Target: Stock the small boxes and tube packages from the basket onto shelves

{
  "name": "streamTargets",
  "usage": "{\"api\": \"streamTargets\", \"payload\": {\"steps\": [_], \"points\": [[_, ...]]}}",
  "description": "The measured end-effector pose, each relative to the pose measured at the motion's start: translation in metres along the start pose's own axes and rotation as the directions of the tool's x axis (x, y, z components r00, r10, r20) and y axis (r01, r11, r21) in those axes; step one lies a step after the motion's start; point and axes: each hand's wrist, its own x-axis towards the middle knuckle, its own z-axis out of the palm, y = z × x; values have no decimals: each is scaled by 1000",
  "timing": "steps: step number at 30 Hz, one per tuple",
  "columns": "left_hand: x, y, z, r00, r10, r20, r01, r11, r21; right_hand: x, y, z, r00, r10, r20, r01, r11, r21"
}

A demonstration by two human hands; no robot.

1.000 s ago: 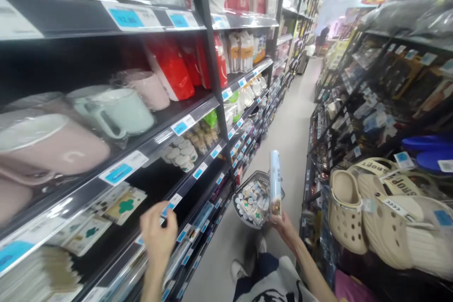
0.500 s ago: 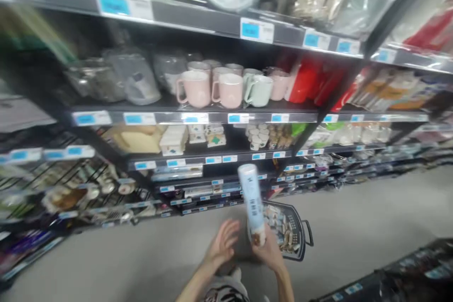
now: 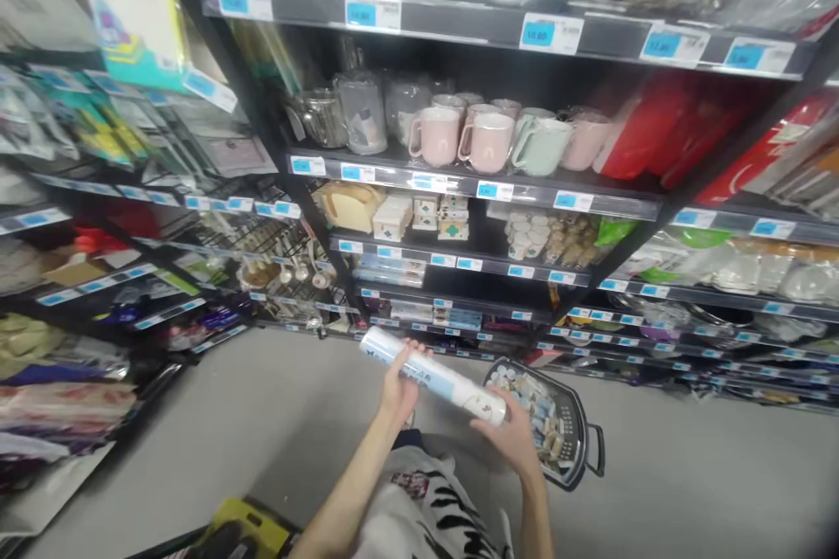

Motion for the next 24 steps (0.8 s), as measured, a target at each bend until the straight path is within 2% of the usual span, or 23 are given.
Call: {"api": "streamTargets", "payload": {"steps": [2,6,12,18,21,24], "points": [[-2,0,5,999,3,33,-3,1000,-24,0,-1,-3,1000,1,-15,0,998,59],[0,-2,16,996,19,82,-16,999,-28,2,-6,-5,999,-19,-29,21,997,74],[9,1,18,998,26,52,-27,999,21,10,-2,-3,999,-41,23,37,989,146],[25,15,12,996,81,-21,-80,995,56,21,-3,13,1000,-2,31,-5,981,195],[36,26,8,985,150,-84,-147,988,41,29,-10,19,997,-75,16,72,987,144],[46,39,4,977,174,-121,-176,984,-2,40,-20,22,966,-255,-48,257,965,50]]}}
